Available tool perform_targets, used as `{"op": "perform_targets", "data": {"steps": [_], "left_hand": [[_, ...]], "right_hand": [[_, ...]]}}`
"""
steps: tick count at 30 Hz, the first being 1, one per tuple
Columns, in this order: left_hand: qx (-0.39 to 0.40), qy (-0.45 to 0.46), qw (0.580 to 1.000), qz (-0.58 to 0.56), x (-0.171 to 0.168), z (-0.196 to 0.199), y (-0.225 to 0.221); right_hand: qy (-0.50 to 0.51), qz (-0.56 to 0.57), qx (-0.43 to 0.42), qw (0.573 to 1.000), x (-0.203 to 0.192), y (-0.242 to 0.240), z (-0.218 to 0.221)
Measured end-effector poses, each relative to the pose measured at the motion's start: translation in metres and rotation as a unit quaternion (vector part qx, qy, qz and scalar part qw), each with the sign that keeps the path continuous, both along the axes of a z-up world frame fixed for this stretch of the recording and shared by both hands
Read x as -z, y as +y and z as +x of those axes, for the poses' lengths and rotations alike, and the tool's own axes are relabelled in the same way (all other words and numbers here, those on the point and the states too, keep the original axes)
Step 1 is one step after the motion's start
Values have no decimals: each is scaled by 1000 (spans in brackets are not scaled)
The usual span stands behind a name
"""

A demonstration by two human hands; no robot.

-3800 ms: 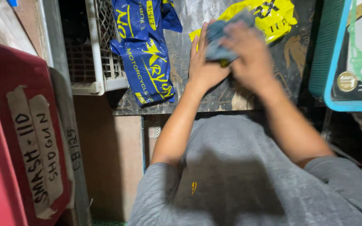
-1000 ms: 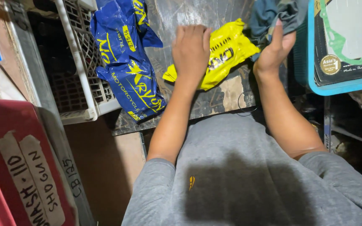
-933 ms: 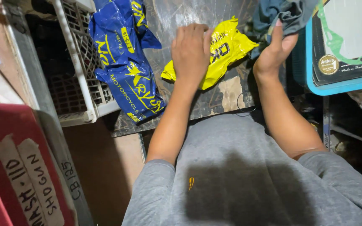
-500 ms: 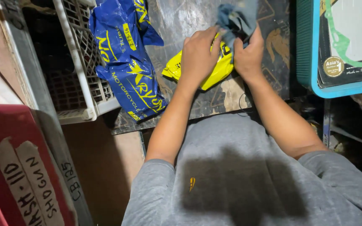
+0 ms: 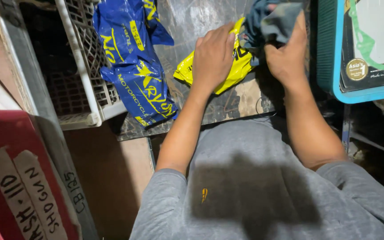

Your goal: The person wipes down motorcycle inner tubes and their yellow packaging with a cloth by hand.

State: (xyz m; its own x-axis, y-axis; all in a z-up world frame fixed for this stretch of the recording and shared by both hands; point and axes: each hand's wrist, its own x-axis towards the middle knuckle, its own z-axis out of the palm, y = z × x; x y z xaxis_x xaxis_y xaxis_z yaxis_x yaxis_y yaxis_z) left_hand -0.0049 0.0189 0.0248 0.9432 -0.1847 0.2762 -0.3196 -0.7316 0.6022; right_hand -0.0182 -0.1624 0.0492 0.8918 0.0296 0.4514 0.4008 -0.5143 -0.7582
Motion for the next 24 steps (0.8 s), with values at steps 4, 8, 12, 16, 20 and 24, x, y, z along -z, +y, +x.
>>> {"op": "perform_targets", "data": {"steps": [4, 8, 12, 16, 20, 24], "left_hand": [[8, 36, 999, -33, 11, -3, 4], [27, -2, 991, -128, 36, -3, 8], [57, 34, 968, -241, 27, 3, 18], [80, 61, 973, -207, 4, 9, 19], [70, 55, 938, -335, 16, 6, 21], [17, 7, 918, -397, 26, 1, 23]], "right_hand": [[-4, -11, -79, 997, -7, 15, -10], [93, -86, -135, 983, 0, 42, -28], [28, -173, -203, 963, -3, 52, -33], [76, -163, -180, 967, 11, 42, -18], [44, -108, -141, 983, 9, 41, -7], [12, -85, -144, 986, 19, 36, 5]]}}
